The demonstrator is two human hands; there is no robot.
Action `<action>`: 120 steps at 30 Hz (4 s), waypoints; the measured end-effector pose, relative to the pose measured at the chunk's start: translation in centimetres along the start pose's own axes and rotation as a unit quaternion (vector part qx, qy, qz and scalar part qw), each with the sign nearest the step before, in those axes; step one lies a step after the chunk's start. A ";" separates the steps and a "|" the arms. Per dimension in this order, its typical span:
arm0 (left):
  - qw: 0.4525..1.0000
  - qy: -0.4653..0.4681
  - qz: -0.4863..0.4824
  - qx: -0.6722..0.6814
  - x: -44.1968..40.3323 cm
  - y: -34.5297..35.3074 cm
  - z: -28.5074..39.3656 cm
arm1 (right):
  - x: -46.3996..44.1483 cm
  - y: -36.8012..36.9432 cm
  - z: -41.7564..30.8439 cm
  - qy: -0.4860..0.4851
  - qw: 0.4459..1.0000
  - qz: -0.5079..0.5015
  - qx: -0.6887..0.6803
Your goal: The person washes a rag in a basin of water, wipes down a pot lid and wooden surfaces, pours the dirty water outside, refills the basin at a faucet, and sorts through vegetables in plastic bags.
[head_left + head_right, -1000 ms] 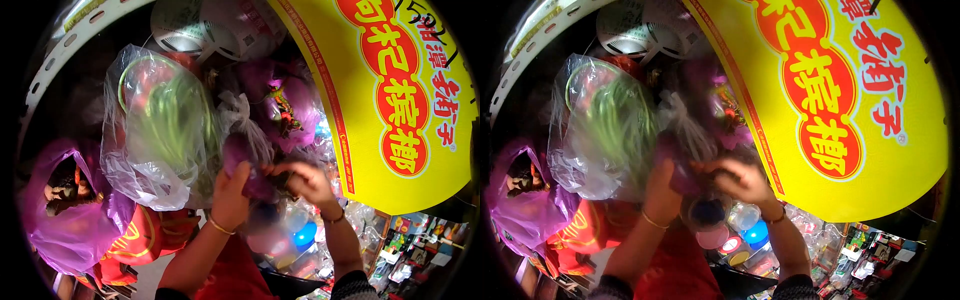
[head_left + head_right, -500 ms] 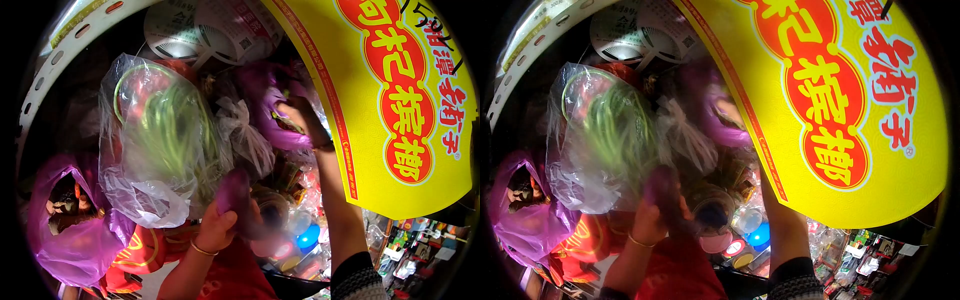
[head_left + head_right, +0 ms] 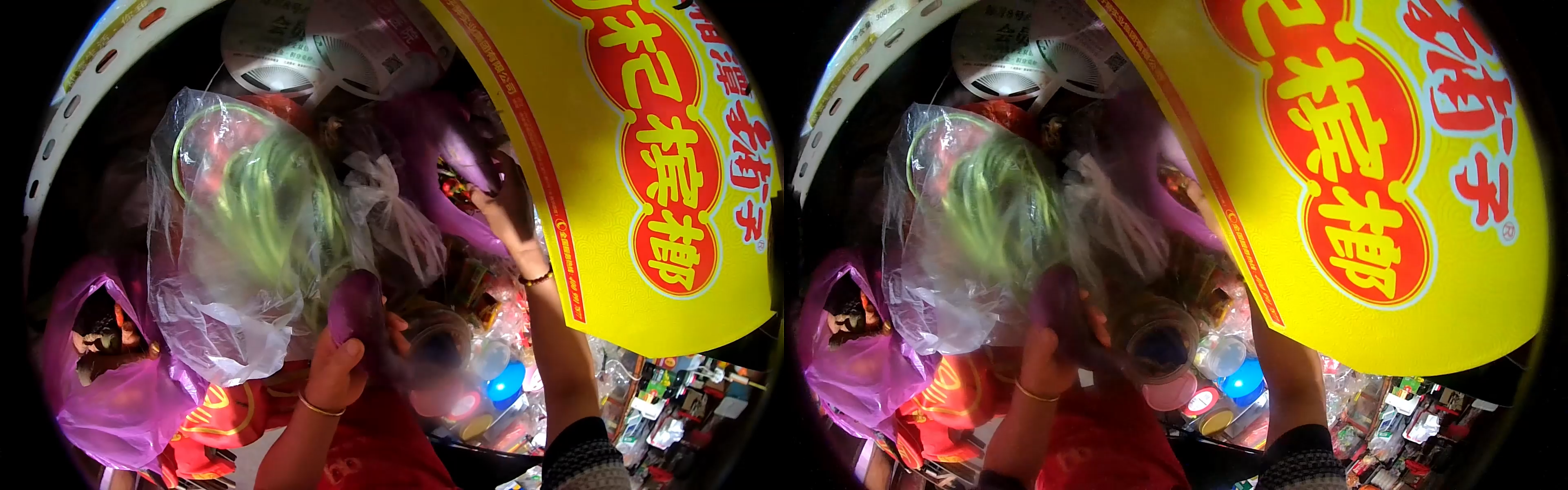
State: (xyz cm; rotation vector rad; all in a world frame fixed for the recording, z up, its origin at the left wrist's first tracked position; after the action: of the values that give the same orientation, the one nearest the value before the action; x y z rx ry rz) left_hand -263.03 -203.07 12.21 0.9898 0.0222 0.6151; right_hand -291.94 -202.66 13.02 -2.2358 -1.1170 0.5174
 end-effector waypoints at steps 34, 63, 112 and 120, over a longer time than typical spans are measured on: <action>0.982 0.038 0.082 0.169 -11.8 3.6 0.3 | 5.8 1.5 -3.4 -0.002 0.998 -0.030 -0.049; 0.930 0.299 0.117 0.181 -16.4 0.3 2.4 | 7.3 -3.1 -0.6 -0.007 0.986 -0.164 -0.034; 0.986 0.023 -0.011 0.165 9.4 4.0 2.4 | 25.3 -2.4 -20.9 -0.143 0.976 -0.165 -0.028; 0.985 0.065 -0.067 0.146 7.9 3.2 1.2 | 20.6 -3.8 -23.6 0.044 0.978 -0.067 -0.191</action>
State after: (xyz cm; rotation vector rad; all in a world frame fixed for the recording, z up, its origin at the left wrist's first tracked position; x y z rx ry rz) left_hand -257.63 -198.82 17.44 1.2183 0.2990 0.5620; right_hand -268.96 -191.73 31.61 -2.4506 -1.4041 0.1527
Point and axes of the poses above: each hand's wrist, its own x-axis away from the middle knuckle, its own y-axis out of the palm, z = x × y, the point moved 2 cm from there along -x, towards the middle knuckle, and after that the axes turned 11 degrees about -x, right-handed, at the moved point
